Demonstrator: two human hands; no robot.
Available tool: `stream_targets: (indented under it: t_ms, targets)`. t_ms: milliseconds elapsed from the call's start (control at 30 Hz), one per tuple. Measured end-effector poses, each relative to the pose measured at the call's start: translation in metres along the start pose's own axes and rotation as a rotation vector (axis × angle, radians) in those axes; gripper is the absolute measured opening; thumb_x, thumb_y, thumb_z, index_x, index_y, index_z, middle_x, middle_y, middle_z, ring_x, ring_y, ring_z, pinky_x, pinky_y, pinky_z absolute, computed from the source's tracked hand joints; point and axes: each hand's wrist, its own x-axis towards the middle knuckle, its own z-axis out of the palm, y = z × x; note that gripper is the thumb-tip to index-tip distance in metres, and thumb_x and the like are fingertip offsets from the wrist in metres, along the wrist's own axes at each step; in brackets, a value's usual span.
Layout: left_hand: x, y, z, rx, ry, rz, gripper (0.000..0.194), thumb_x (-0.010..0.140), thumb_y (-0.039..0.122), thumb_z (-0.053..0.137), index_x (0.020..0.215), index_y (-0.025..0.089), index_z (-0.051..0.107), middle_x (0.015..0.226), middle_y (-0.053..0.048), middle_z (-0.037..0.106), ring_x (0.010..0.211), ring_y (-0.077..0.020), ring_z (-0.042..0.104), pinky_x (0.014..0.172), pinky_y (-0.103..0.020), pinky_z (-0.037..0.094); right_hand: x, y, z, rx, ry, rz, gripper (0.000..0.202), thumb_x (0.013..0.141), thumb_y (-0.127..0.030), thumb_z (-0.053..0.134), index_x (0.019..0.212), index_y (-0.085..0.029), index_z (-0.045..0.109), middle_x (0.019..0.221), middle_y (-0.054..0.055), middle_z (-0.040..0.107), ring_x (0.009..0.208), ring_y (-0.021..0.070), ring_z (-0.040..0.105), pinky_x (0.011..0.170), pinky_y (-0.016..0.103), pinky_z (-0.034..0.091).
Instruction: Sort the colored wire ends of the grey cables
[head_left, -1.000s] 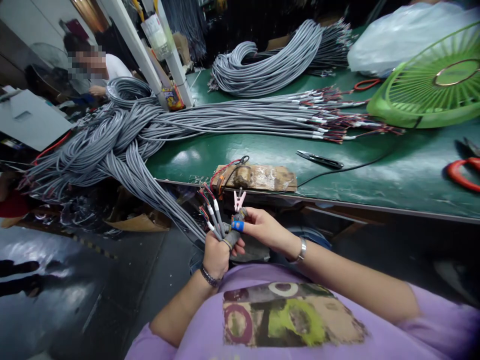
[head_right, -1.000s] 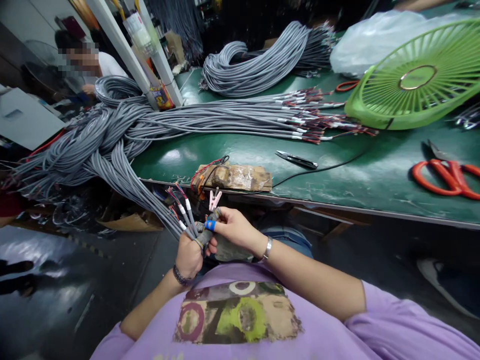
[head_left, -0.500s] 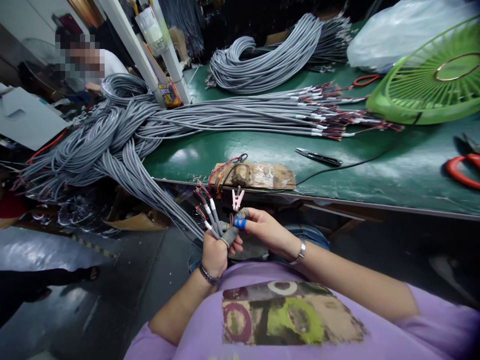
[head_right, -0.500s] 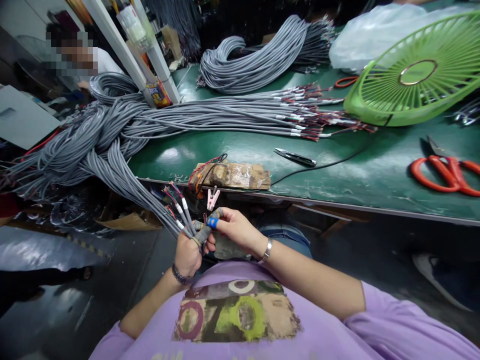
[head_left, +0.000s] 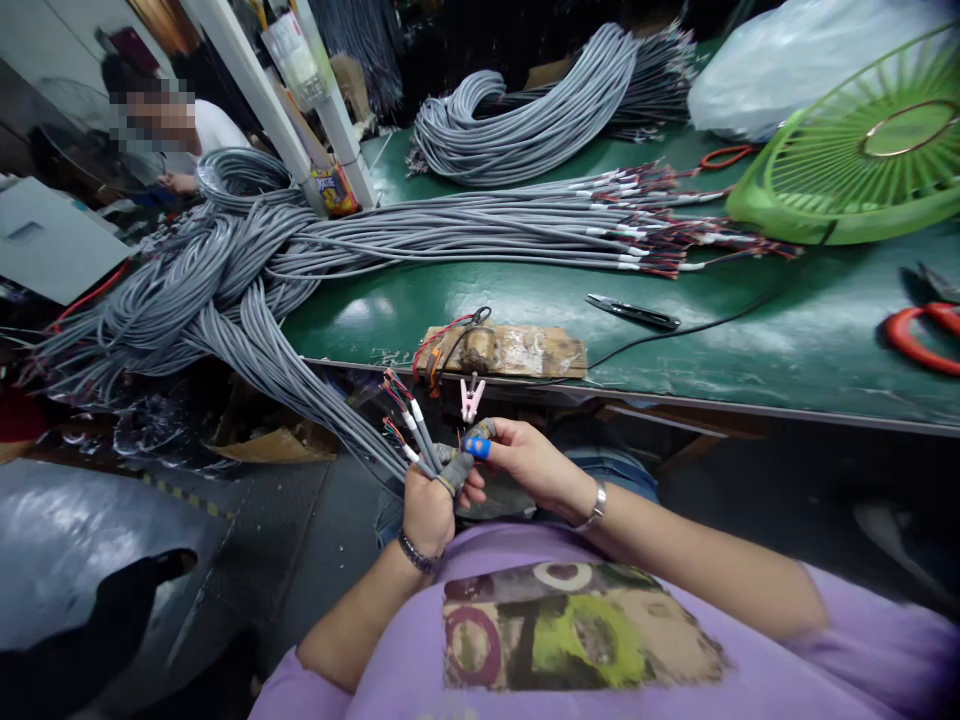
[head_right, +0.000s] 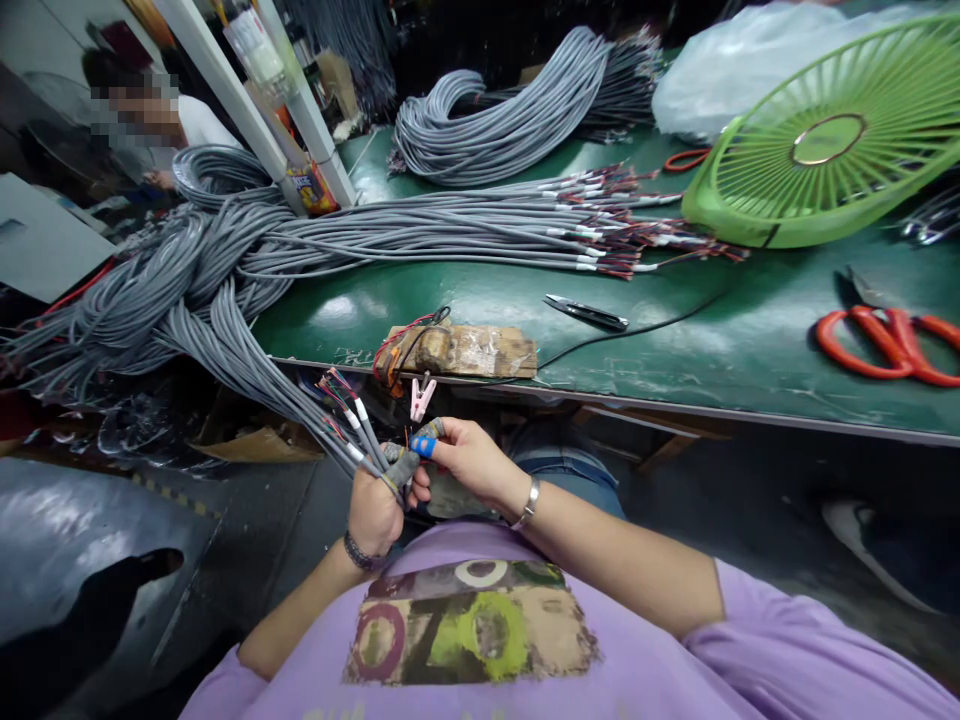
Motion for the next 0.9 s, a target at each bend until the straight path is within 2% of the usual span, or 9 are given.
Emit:
stream_targets:
  t_ms: [367,533,767,900]
  targets:
    - [0.000,0.003,0.004,-0.030,0.104,0.034,0.037,0.067,0.047,0.072,0.059,0.015,0.056,0.048,0.000,0.059,0.036,-0.0082,0.052,0.036,-0.017,0.031,0.000,0.003,-0.001,-0.058,0.107,-0.062,0.040,0.063,-0.050,0.077,0.067,-0.017,0.054,0.055,-0.003,0.055,0.050,0.0099,0.047,0.050,0.025,0.036]
    - [0.001,0.005,0.001,-0.047,0.123,0.022,0.035,0.065,0.045,0.074,0.060,0.014,0.057,0.048,0.001,0.060,0.036,-0.0084,0.053,0.035,-0.017,0.032,-0.001,0.005,-0.005,-0.083,0.109,-0.013,0.040,0.060,-0.047,0.079,0.066,-0.016,0.055,0.057,-0.004,0.054,0.054,0.0084,0.044,0.053,0.023,0.033]
    - [0.000,0.012,-0.006,-0.050,0.063,0.037,0.033,0.068,0.041,0.073,0.058,0.014,0.057,0.045,0.002,0.057,0.033,-0.0065,0.049,0.033,-0.016,0.029,-0.002,-0.001,-0.032,-0.146,-0.072,0.126,0.038,0.056,-0.039,0.083,0.062,-0.013,0.057,0.056,-0.005,0.051,0.054,0.0069,0.042,0.053,0.022,0.033]
    - [0.001,0.017,-0.007,-0.078,-0.021,0.000,0.032,0.066,0.039,0.075,0.059,0.015,0.056,0.045,0.003,0.057,0.033,-0.0069,0.048,0.032,-0.016,0.032,0.012,-0.005,-0.042,0.084,0.035,0.106,0.036,0.067,-0.047,0.076,0.071,-0.015,0.061,0.062,-0.003,0.056,0.052,0.0068,0.044,0.053,0.021,0.039]
